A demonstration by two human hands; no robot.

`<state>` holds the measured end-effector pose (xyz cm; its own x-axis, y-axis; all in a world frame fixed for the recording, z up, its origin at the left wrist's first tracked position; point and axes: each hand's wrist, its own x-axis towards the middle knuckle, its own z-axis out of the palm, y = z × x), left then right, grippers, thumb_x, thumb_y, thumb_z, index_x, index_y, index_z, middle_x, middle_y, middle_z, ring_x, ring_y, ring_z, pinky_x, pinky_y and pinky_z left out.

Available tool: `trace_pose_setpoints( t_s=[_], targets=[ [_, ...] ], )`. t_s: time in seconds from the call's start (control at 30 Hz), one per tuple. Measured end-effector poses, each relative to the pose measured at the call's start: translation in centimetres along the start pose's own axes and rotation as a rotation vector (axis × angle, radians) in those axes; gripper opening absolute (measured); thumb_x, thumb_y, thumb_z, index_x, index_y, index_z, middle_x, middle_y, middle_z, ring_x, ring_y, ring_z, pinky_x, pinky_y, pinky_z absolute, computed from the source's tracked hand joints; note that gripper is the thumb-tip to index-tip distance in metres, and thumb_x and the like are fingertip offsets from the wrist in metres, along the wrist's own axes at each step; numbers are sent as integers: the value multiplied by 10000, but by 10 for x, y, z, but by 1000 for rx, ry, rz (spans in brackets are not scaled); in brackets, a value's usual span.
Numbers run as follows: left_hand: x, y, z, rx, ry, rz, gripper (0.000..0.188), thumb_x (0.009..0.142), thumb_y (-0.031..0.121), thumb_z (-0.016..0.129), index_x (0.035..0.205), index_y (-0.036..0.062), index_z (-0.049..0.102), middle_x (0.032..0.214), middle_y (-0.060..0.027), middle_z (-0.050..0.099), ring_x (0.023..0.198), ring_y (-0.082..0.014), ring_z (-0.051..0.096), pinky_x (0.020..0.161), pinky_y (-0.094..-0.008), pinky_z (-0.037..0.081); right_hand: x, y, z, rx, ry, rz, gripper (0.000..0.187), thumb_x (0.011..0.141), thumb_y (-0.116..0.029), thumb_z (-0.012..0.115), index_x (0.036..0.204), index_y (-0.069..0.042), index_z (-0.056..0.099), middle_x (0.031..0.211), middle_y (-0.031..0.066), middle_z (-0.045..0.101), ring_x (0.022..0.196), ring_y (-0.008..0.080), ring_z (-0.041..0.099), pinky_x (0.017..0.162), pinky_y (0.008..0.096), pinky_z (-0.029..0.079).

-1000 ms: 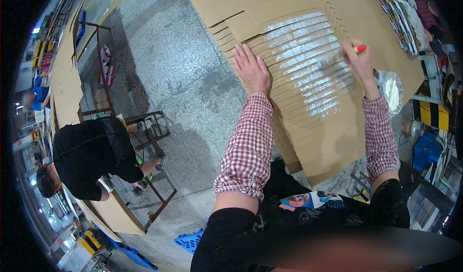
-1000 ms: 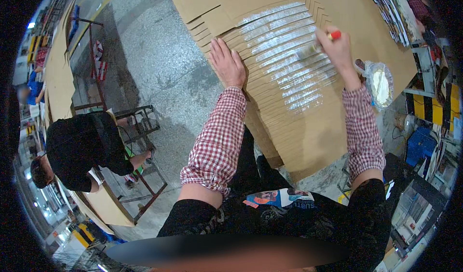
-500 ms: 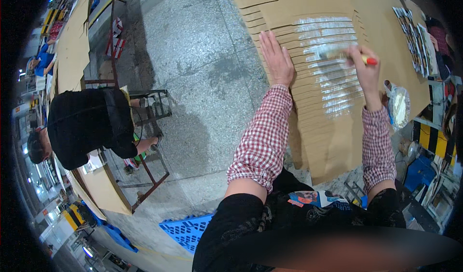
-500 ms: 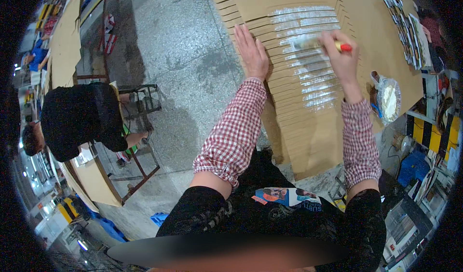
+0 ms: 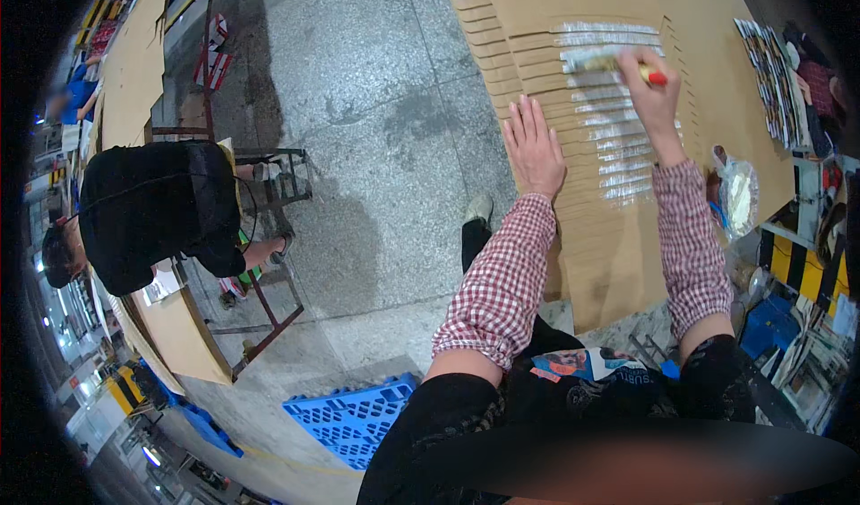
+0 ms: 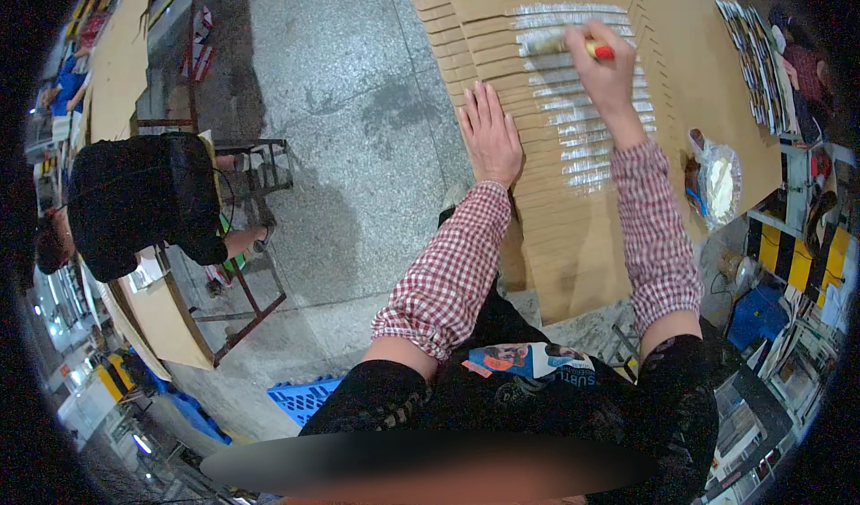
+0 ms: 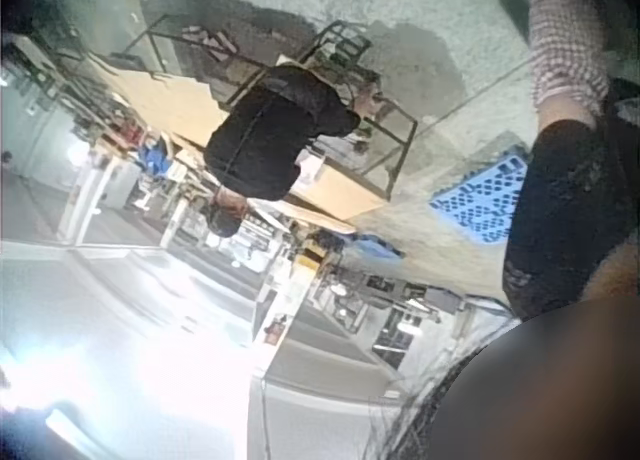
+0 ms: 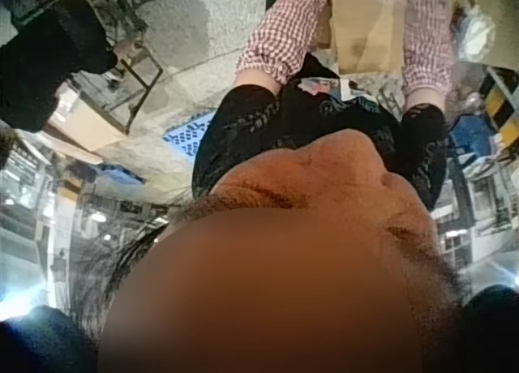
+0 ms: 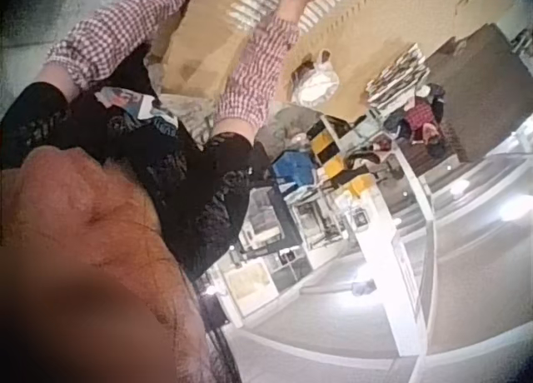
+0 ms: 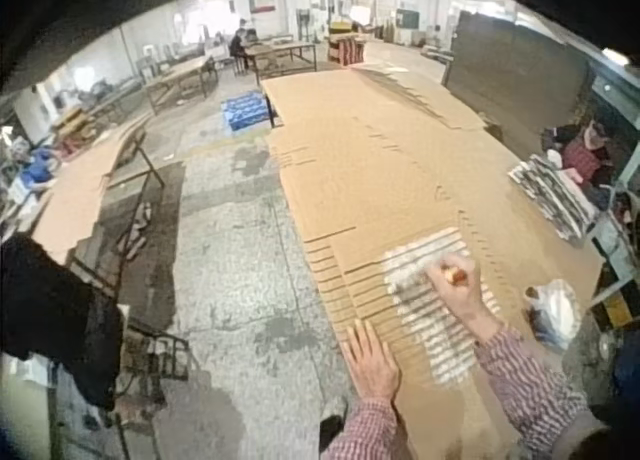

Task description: Apply adhesive or white paint to a stack of fan-folded cardboard products using a brush.

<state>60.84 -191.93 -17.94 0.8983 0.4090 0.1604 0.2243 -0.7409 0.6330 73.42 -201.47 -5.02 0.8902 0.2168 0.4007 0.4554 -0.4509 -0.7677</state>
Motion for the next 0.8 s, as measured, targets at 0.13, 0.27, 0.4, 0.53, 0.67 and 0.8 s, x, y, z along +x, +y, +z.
trace_pose_setpoints(
  t_s=[0.13,0.27,0.4,0.53,0.67,0.8],
  targets=[
    [1,3,7,-14,14,17,530,903,197,355,1371,-20,234,1455,-166,180,1352,-329,132,1092,-456,89,-19,22,-12,-108,-99,-56,147,787,-110,619,723,13,569,619,78,547,552,128,503,527,254,401],
    [-1,-10,4,41,20,18,540,900,209,365,1373,-16,233,1454,-165,184,1352,-329,132,1093,-453,88,-112,6,-49,-127,-271,-42,90,758,-7,607,688,9,553,627,98,521,560,176,509,529,276,402],
    [-3,-10,6,25,34,23,560,891,233,396,1371,-12,242,1452,-165,191,1350,-328,138,1093,-454,90,-124,-11,-65,-110,-280,-49,86,754,1,613,699,20,550,626,89,522,560,180,504,530,277,399],
    [1,-3,11,-6,65,33,592,872,262,452,1365,-8,265,1448,-164,207,1348,-329,150,1091,-461,101,-88,-20,-40,-92,-122,-251,56,746,21,614,731,20,560,667,90,547,613,184,541,562,276,422],
    [2,-4,10,-5,74,43,610,865,274,468,1368,-3,262,1449,-159,207,1349,-327,150,1093,-461,101,-141,-8,-64,-180,-299,-133,42,745,24,598,731,11,561,680,104,549,624,211,555,574,283,433],
    [2,-11,8,13,106,54,613,864,275,467,1370,-2,259,1450,-159,206,1349,-326,148,1092,-461,102,-175,-18,-89,-147,-356,-57,51,740,34,595,720,7,557,660,102,532,599,213,545,562,279,423]
  ],
)
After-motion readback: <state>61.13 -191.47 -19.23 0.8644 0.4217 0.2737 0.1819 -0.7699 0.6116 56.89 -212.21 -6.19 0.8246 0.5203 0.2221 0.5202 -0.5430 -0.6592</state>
